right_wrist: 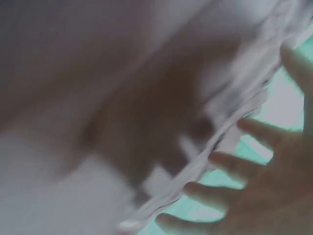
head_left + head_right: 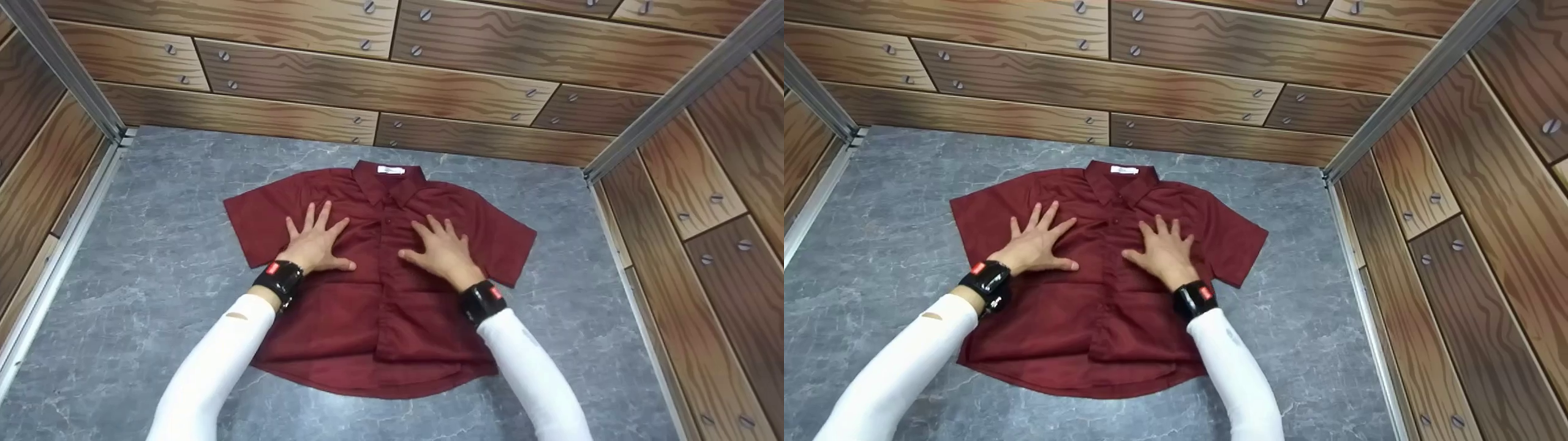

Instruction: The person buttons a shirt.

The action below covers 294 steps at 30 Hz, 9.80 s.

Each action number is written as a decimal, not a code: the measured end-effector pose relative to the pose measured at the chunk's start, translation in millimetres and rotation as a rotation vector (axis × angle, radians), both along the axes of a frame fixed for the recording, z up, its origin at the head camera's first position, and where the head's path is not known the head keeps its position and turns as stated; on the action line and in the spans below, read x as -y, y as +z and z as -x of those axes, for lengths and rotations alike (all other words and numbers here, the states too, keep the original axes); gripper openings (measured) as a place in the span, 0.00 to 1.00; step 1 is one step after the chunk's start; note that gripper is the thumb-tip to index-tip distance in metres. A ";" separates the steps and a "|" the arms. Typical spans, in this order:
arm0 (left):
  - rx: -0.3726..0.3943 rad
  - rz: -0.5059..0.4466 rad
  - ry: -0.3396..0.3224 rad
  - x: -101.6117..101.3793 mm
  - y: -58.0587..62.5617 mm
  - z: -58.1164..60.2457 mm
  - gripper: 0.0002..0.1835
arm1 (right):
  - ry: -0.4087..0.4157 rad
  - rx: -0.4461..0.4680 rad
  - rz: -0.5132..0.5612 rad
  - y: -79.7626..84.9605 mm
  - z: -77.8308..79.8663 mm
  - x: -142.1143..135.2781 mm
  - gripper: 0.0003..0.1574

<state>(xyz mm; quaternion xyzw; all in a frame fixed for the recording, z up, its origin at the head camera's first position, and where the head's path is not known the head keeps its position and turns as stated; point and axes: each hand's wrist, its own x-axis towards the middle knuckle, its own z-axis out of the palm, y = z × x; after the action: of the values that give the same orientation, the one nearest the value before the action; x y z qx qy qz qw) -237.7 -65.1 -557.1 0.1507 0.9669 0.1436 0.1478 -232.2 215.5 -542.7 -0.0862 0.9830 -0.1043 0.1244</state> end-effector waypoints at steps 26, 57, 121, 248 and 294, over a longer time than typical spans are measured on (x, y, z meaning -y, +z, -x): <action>-0.253 -0.275 -0.229 -26.6 -18.2 -9.7 0.22 | 0.034 -0.168 -0.033 -20.1 -13.8 60.5 0.24; -0.410 -0.159 -0.168 -67.2 -17.4 -5.5 0.05 | 0.017 -0.262 0.202 -16.1 -21.8 33.3 0.03; 0.005 -0.499 0.041 -60.5 -13.5 -4.4 0.06 | -0.121 -0.086 0.474 -20.6 -14.8 22.8 0.07; -0.004 -0.395 0.135 -72.2 -17.3 -8.2 0.10 | 0.089 -0.122 0.279 -11.0 -11.3 40.6 0.09; -0.357 -0.103 -0.363 -34.2 -18.3 -43.3 0.29 | 0.015 0.103 -0.020 -10.8 20.0 20.9 0.41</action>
<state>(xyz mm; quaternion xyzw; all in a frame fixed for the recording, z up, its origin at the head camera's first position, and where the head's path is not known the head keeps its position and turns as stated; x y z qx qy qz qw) -194.5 -30.9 -575.4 0.3520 0.9262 0.1349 -0.0096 -252.2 194.6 -553.5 -0.0869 0.9755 -0.0977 0.1767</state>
